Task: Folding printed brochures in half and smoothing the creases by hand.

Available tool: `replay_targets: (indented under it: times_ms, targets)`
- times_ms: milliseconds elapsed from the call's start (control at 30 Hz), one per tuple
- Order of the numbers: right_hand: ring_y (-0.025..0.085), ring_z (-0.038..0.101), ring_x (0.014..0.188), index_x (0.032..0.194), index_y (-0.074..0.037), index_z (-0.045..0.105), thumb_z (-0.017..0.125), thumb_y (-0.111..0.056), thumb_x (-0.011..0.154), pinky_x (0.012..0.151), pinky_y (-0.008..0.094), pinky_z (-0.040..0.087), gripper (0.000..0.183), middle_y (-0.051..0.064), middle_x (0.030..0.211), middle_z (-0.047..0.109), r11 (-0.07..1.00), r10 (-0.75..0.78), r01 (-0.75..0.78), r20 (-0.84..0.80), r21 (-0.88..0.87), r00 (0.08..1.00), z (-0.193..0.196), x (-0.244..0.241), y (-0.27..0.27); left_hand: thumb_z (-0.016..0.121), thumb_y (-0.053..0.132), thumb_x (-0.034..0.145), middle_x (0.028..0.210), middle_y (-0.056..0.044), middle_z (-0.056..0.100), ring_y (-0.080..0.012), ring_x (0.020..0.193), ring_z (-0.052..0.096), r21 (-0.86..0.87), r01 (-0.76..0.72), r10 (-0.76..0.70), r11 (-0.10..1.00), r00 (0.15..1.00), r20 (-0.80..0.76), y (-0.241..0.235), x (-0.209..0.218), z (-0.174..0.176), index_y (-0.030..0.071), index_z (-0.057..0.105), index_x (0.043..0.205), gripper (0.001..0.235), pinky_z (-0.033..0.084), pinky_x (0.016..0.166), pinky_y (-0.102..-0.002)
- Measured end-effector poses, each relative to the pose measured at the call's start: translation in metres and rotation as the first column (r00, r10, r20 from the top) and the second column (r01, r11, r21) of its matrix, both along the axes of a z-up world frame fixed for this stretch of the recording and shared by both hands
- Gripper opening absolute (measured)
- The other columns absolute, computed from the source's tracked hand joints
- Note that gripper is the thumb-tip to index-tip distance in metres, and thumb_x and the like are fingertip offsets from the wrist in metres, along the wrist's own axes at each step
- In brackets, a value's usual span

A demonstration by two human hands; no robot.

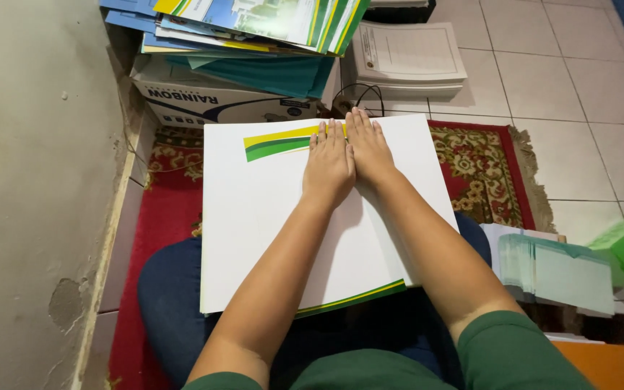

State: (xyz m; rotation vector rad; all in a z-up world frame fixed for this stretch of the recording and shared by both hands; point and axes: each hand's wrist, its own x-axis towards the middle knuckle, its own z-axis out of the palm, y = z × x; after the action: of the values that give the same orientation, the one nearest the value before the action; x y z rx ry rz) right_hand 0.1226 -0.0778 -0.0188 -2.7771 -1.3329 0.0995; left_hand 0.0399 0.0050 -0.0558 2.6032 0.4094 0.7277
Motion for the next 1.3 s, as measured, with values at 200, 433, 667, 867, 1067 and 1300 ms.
replay_targets:
  times_ms: [200, 433, 667, 867, 1067, 1300]
  targets:
    - [0.032, 0.014, 0.157, 0.162, 0.000, 0.015, 0.036, -0.023, 0.104, 0.126, 0.048, 0.009, 0.066, 0.019, 0.170, 0.015, 0.999, 0.004, -0.006, 0.042, 0.045, 0.999, -0.016, -0.015, -0.020, 0.037, 0.028, 0.105, 0.151, -0.027, 0.049, -0.0407, 0.146, 0.041, -0.030, 0.004, -0.002, 1.000, 0.999, 0.046, 0.002, 0.002, -0.005, -0.006, 0.041, 0.150, 0.057, 0.024, 0.122, -0.053]
    - [0.031, 0.020, 0.156, 0.160, 0.001, 0.026, 0.028, -0.030, 0.108, 0.125, 0.046, 0.011, 0.061, 0.020, 0.168, 0.023, 0.997, -0.015, 0.012, 0.032, 0.073, 0.999, -0.003, -0.073, -0.075, 0.037, 0.026, 0.104, 0.154, -0.027, 0.047, -0.0406, 0.148, 0.037, 0.001, 0.050, -0.050, 0.999, 0.998, -0.050, -0.005, -0.016, 0.023, -0.007, 0.041, 0.152, 0.058, 0.019, 0.123, -0.054]
    - [0.029, 0.012, 0.157, 0.161, -0.002, 0.018, 0.020, -0.045, 0.107, 0.125, 0.045, 0.005, 0.069, 0.019, 0.169, 0.015, 0.999, 0.017, -0.018, -0.020, -0.046, 1.000, 0.001, -0.120, -0.124, 0.027, 0.039, 0.104, 0.166, -0.014, 0.030, -0.0327, 0.156, 0.022, 0.139, 0.189, -0.107, 0.972, 0.885, -0.453, -0.010, -0.013, 0.045, 0.006, 0.035, 0.158, 0.064, 0.005, 0.124, -0.060]
    - [0.031, 0.011, 0.156, 0.161, -0.001, 0.018, 0.021, -0.043, 0.107, 0.125, 0.045, 0.003, 0.069, 0.020, 0.169, 0.014, 0.998, 0.016, -0.021, -0.088, -0.058, 0.996, 0.013, -0.133, -0.130, 0.022, 0.039, 0.105, 0.170, -0.014, 0.021, -0.0318, 0.157, 0.015, 0.131, 0.145, -0.045, 0.981, 0.820, -0.570, -0.008, 0.018, 0.053, 0.006, 0.025, 0.161, 0.065, 0.003, 0.124, -0.059]
    - [0.032, 0.012, 0.156, 0.161, 0.000, 0.018, 0.025, -0.042, 0.106, 0.124, 0.047, 0.004, 0.069, 0.020, 0.169, 0.015, 0.999, 0.026, -0.030, -0.083, -0.044, 0.996, 0.012, -0.127, -0.129, 0.023, 0.041, 0.106, 0.169, -0.018, 0.021, -0.0328, 0.158, 0.012, 0.156, 0.079, 0.018, 0.985, 0.841, -0.541, -0.002, 0.044, 0.048, 0.001, 0.027, 0.160, 0.067, -0.001, 0.126, -0.056]
    - [0.030, 0.011, 0.157, 0.161, -0.002, 0.018, 0.023, -0.043, 0.106, 0.124, 0.047, 0.002, 0.069, 0.018, 0.170, 0.015, 1.000, 0.009, -0.012, -0.097, -0.029, 0.995, 0.016, -0.129, -0.124, 0.024, 0.037, 0.105, 0.168, -0.019, 0.022, -0.0343, 0.157, 0.015, 0.198, 0.190, -0.055, 0.962, 0.841, -0.538, -0.019, -0.004, 0.065, 0.001, 0.027, 0.160, 0.065, 0.005, 0.125, -0.056]
